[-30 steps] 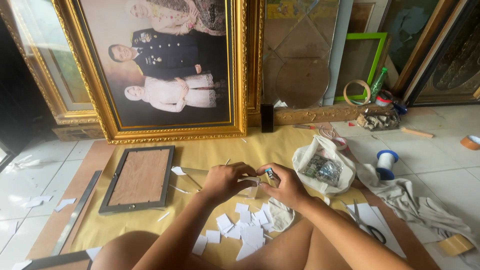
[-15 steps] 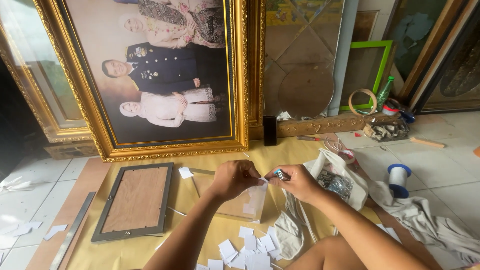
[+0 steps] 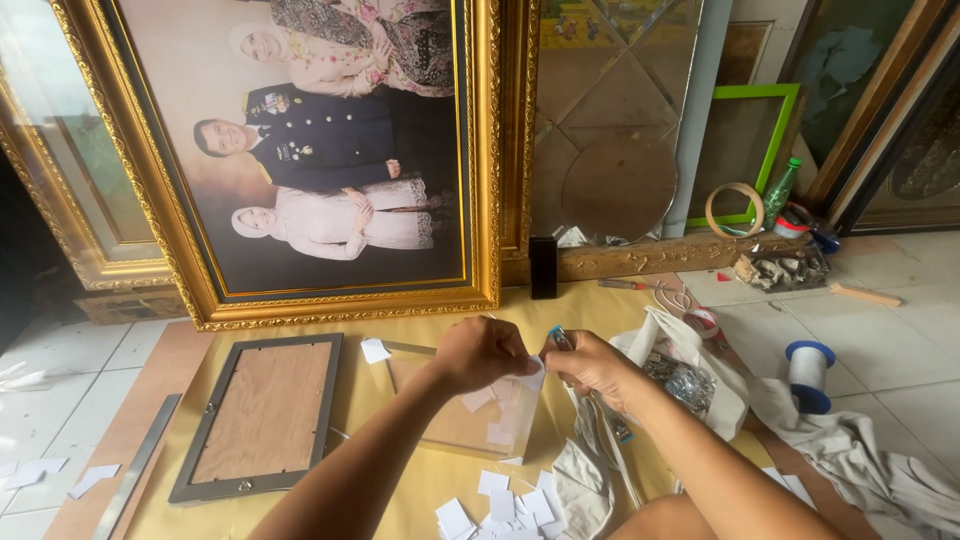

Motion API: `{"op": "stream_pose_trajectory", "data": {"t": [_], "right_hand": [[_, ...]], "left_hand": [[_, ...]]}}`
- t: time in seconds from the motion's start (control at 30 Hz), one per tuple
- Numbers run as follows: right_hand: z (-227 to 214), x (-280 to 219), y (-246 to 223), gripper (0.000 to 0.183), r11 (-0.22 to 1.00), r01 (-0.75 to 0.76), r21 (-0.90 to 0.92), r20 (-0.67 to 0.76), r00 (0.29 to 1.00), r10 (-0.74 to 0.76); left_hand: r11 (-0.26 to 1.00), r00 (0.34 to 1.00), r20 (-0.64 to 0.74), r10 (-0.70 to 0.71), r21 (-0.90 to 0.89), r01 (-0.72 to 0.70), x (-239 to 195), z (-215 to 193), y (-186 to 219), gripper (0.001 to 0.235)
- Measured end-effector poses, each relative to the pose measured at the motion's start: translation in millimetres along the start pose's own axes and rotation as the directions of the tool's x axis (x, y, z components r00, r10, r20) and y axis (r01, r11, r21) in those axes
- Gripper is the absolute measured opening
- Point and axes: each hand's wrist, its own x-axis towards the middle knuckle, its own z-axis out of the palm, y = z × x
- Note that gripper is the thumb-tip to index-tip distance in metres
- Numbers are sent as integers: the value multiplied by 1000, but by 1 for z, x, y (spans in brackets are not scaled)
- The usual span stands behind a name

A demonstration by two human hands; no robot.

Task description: The person sits on the floor and assembles a picture frame by applying small white adhesive pads to the back of the frame using a handheld dispenser. They repeatedly pick up pads, press them onto the frame surface, and smooth them down.

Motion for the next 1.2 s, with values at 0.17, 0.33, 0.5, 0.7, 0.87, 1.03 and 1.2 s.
{"op": "stream_pose_trajectory", "data": {"t": [0.17, 0.33, 0.5, 0.7, 0.87, 1.03, 1.2], "right_hand": [[15, -29, -8, 13, 996, 88, -3, -142, 986, -87], [30, -36, -8, 10, 988, 153, -17, -219, 964, -153], [47, -40, -13, 44, 980, 89, 178, -299, 954, -32], [53, -53, -4, 34, 683, 457, -570, -263, 686, -678], [47, -47, 13, 28, 428, 458, -779, -130, 549, -825], [42, -40, 4, 24, 467, 402, -787, -131, 632, -764], [34, -28, 18, 36, 667, 348, -659, -156, 804, -573]], "left_hand": [[997, 992, 97, -83, -4, 83, 20, -7, 5, 18], [989, 977, 177, -120, -66, 134, 34, -8, 1, 23], [983, 939, 299, -168, -23, 183, 69, -6, -15, 42], [961, 874, 410, -261, 201, 192, 76, -25, 11, 50], [956, 852, 446, -273, 224, 190, 82, -23, 7, 55], [988, 947, 291, -135, 112, 107, 60, -20, 8, 34], [972, 970, -156, 184, 175, -156, 14, 21, -21, 27]]}}
